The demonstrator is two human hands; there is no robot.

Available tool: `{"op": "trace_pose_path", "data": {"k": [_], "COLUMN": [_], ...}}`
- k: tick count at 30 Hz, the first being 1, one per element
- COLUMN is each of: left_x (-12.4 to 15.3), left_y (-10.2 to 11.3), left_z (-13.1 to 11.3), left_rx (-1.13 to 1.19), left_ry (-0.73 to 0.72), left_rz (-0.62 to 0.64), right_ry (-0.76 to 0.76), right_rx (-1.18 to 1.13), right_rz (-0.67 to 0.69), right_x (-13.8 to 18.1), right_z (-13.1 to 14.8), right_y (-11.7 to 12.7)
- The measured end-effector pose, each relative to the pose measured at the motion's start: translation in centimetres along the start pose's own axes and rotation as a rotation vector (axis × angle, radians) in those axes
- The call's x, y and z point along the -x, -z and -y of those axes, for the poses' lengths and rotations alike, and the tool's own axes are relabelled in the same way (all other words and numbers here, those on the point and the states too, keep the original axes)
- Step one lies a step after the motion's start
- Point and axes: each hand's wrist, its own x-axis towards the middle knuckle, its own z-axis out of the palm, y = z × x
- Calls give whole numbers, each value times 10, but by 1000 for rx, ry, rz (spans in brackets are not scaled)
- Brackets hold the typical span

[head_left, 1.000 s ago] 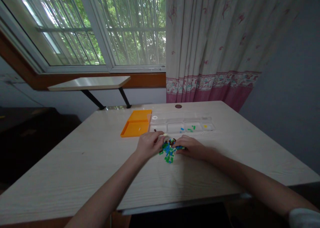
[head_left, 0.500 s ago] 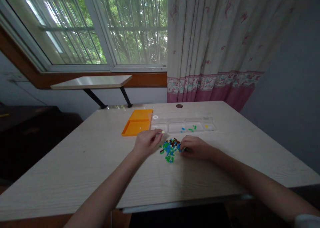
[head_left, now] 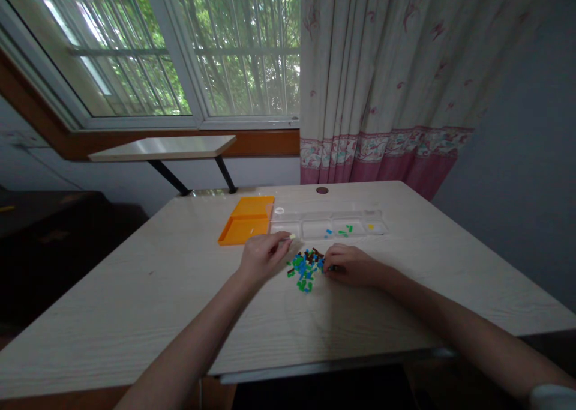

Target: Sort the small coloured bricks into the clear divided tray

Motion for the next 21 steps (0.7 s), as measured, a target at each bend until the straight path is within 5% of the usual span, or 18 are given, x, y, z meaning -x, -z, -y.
{"op": "trace_pose_path", "data": {"k": [17,21], "left_x": [-1,-3], "left_y": [1,4], "left_z": [-2,3], "left_rx": [-18,-53], "left_ry": [4,61], "left_rz": [-13,74], "right_ry": [-12,1], "right_rx": [-4,-37], "right_rz": [-1,3], "right_x": [0,1], "right_z": [1,3], "right_y": [1,1]}}
